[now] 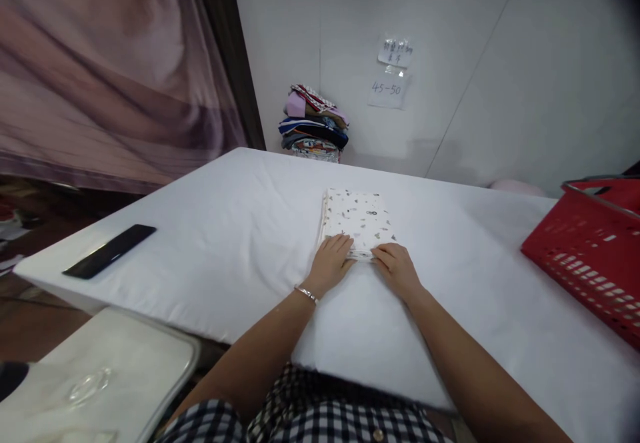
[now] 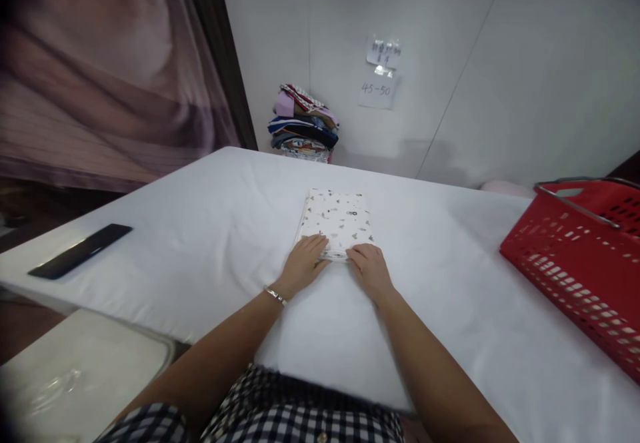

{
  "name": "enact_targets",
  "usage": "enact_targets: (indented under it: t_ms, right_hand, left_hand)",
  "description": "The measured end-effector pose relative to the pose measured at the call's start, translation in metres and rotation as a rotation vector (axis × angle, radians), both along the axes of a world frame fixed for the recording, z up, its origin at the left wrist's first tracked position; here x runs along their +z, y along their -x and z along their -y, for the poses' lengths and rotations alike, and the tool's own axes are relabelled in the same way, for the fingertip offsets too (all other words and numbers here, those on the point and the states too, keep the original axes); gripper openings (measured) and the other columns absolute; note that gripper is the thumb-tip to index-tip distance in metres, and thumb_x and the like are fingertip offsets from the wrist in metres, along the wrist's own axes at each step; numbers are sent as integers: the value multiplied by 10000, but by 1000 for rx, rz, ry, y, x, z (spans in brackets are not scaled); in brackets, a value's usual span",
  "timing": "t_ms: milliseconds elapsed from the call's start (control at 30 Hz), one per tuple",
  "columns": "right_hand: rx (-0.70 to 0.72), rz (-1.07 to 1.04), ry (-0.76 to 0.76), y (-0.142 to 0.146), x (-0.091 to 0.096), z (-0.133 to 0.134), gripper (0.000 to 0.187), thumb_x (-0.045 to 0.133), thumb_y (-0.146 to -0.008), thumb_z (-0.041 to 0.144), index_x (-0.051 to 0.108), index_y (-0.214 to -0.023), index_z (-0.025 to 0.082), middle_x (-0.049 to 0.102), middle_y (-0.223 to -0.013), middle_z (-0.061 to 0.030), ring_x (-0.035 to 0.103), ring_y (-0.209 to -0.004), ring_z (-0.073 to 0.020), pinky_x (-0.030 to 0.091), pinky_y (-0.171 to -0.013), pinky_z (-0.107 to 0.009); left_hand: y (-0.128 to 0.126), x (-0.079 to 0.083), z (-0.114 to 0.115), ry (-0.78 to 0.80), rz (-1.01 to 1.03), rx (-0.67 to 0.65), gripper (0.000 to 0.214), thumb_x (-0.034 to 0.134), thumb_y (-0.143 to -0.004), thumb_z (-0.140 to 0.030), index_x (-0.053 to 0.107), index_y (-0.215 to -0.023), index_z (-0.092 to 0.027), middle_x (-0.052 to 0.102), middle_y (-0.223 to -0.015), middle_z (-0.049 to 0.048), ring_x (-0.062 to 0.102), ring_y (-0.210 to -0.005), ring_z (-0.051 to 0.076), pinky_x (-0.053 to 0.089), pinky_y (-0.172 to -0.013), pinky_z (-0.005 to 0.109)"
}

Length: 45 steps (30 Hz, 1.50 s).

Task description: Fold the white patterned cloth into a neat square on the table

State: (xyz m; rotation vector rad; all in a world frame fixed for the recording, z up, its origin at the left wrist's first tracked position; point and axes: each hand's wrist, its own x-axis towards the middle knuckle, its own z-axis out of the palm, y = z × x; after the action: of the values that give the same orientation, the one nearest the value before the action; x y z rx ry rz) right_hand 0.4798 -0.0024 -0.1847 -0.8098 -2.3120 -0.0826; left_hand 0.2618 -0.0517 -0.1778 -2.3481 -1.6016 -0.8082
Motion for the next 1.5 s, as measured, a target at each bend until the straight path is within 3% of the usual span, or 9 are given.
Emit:
enact_targets:
  t_ms: [300, 533, 800, 1100, 1500]
  right_hand:
    - [11, -12, 21, 1, 0, 0, 242, 470, -928, 271, 633, -1099, 217, 645, -1031, -85, 565, -974, -221, 424, -856, -392]
    - [-59, 27, 80, -5, 2, 1, 358, 498, -896, 294, 548, -1244, 227, 600, -1183, -98, 520, -1092, -261, 399, -911, -433]
    - [-75, 4, 89, -13, 2, -2, 268, 519, -892, 320, 612, -1128, 234, 607, -1174, -81, 525, -1099, -243, 388, -927, -421]
    - [-105, -24, 13, -9, 0, -7, 266, 452, -930, 257, 621, -1134, 232, 640, -1163, -77, 533, -1109, -234, 378, -911, -411]
    - [-62, 62, 70, -18, -6, -6, 283, 487, -900, 246, 640, -1137, 254, 629, -1210, -63, 511, -1167, -252, 404, -923, -436]
  left_hand:
    - [-1, -1, -5, -48, -35, 10, 231, 442, -939, -275, 588, -1102, -201, 659, -1151, 61, 572, -1119, 184, 438, -975, 376]
    - [-2, 5, -3, -5, -43, -1, 196, 462, -932, -269, 586, -1068, -201, 675, -1086, 52, 577, -1099, 189, 452, -947, 361]
    - [-1, 0, 0, -1, -54, 15, 320, 526, -896, -253, 528, -1210, -189, 621, -1224, 80, 538, -1175, 216, 427, -993, 386]
    - [3, 2, -8, -99, -102, 35, 255, 426, -939, -201, 584, -1139, -217, 654, -1175, 56, 575, -1131, 207, 435, -978, 404]
    - [6, -5, 3, -34, -167, 12, 307, 420, -913, -128, 553, -1188, -161, 607, -1244, 105, 531, -1190, 226, 424, -1001, 408]
